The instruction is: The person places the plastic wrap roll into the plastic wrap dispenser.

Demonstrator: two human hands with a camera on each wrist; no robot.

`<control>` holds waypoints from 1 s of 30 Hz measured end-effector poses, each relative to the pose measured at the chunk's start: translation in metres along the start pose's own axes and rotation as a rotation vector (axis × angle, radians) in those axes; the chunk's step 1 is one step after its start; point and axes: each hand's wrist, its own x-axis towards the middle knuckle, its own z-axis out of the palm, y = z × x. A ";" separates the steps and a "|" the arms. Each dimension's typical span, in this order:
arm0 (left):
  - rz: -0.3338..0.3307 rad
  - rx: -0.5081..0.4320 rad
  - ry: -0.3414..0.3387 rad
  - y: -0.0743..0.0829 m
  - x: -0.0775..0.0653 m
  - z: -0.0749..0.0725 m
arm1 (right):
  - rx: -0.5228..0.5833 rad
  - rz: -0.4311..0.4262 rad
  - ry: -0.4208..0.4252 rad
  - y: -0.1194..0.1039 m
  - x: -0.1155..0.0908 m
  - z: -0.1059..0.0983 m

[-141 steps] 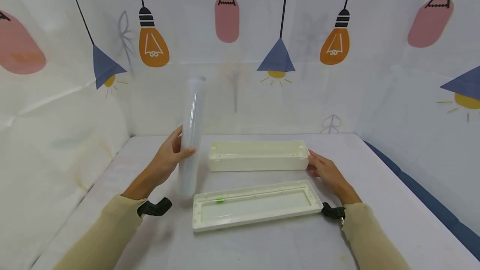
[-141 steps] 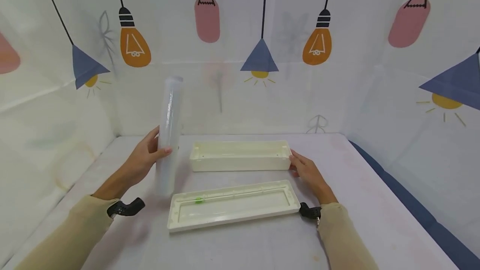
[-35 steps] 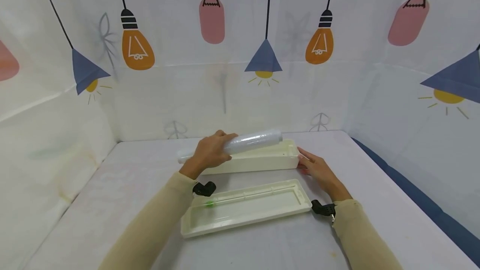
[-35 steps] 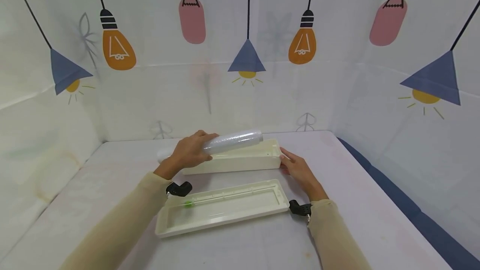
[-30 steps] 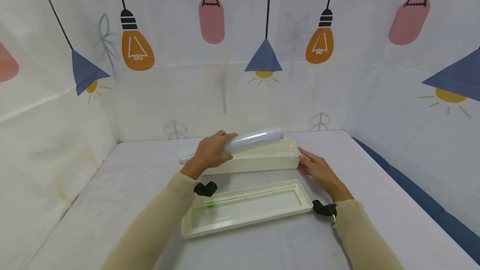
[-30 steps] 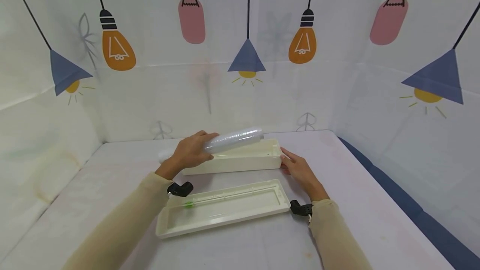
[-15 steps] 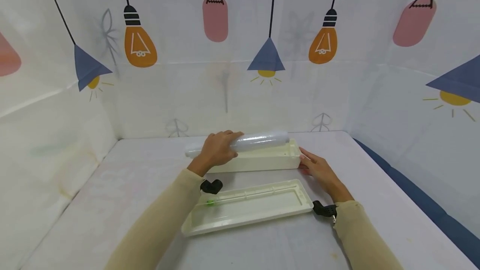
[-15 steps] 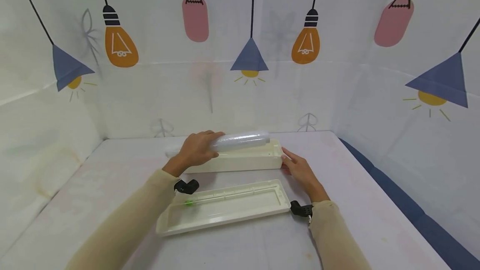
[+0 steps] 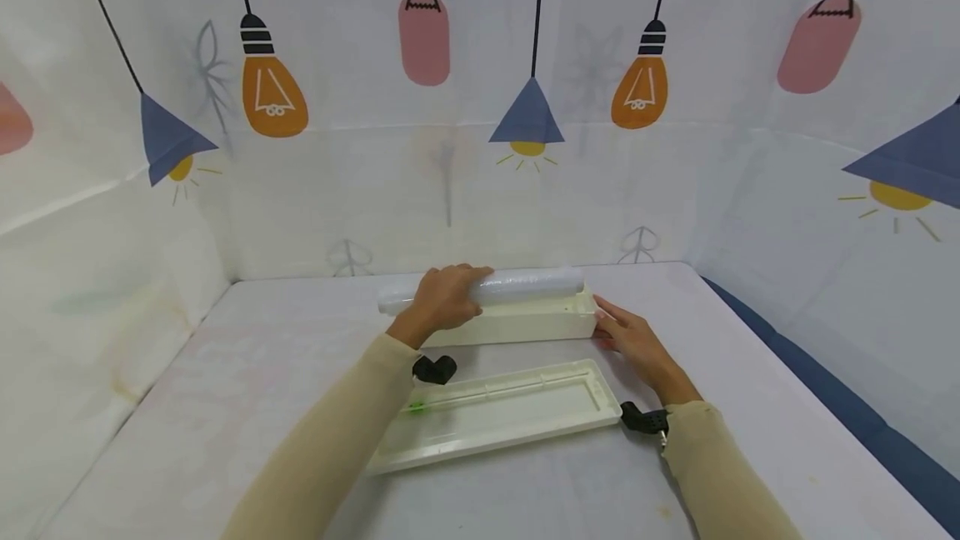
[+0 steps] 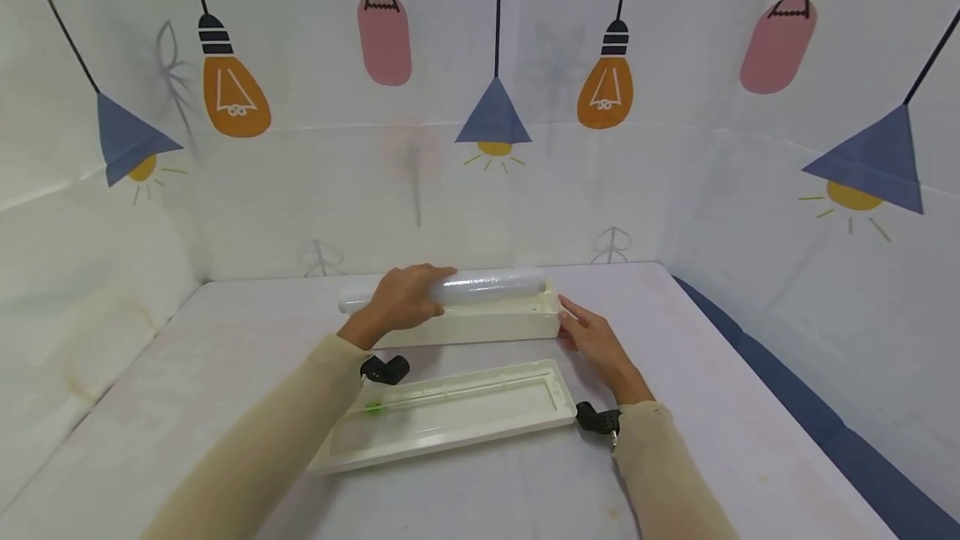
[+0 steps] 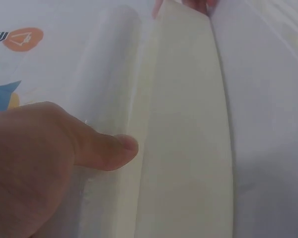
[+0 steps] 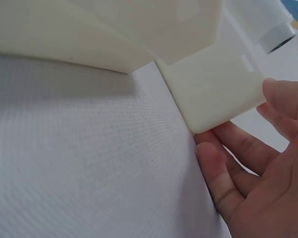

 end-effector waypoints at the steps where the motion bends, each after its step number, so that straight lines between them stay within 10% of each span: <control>1: -0.001 0.008 -0.007 0.000 0.001 0.000 | 0.001 0.002 0.003 0.000 0.000 0.000; 30: -0.002 -0.027 -0.175 0.004 0.020 0.009 | -0.009 0.022 0.030 -0.002 0.001 0.004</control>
